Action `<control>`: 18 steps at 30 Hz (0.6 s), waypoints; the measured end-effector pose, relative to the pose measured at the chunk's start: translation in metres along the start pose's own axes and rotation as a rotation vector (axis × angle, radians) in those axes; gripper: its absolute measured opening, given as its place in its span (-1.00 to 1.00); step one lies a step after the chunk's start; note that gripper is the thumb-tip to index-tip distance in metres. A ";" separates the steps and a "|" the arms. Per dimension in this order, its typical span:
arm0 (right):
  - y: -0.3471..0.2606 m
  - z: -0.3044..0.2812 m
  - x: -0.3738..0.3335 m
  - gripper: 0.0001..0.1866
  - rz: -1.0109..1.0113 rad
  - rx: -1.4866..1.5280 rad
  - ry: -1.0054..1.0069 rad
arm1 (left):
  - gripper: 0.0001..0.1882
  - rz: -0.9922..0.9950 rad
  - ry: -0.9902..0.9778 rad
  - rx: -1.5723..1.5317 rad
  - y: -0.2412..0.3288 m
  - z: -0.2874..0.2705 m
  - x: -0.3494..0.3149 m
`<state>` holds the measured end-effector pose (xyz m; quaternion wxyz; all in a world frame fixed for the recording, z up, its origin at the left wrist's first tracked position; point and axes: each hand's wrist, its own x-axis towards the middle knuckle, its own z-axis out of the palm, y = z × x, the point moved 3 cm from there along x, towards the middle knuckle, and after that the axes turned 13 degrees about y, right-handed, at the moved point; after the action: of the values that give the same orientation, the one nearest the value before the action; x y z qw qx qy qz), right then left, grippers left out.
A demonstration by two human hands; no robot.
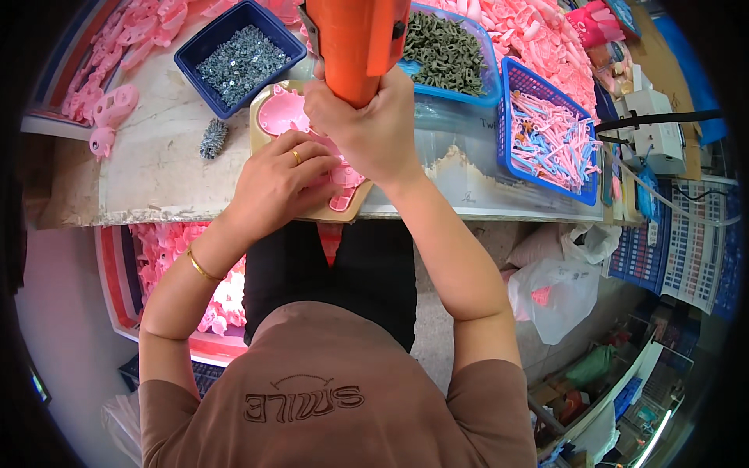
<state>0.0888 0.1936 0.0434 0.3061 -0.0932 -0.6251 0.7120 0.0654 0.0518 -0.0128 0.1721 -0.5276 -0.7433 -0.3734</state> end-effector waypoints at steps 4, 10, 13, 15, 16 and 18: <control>0.000 0.000 -0.001 -0.93 -0.092 -0.088 0.001 | -0.76 0.003 -0.020 0.002 0.000 -0.001 0.000; -0.010 0.006 -0.001 -0.74 -0.088 -0.007 -0.094 | -0.73 0.007 0.008 0.004 0.006 -0.010 0.003; -0.034 0.016 0.006 -0.66 -0.154 -0.087 -0.173 | -0.73 -0.002 0.083 0.031 0.007 -0.022 0.002; -0.055 0.028 0.004 -0.65 -0.335 -0.083 -0.207 | -0.73 -0.029 0.109 0.049 0.003 -0.030 -0.005; -0.068 0.036 0.005 -0.65 -0.338 -0.073 -0.220 | -0.73 -0.054 0.124 0.068 -0.001 -0.034 -0.013; -0.093 0.047 0.008 -0.77 -0.236 -0.165 -0.191 | -0.73 -0.087 0.126 0.105 -0.005 -0.041 -0.027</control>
<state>0.0875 0.1622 0.1426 0.3182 0.0243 -0.7142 0.6230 0.0657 0.0029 -0.0046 0.2298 -0.4604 -0.7718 -0.3735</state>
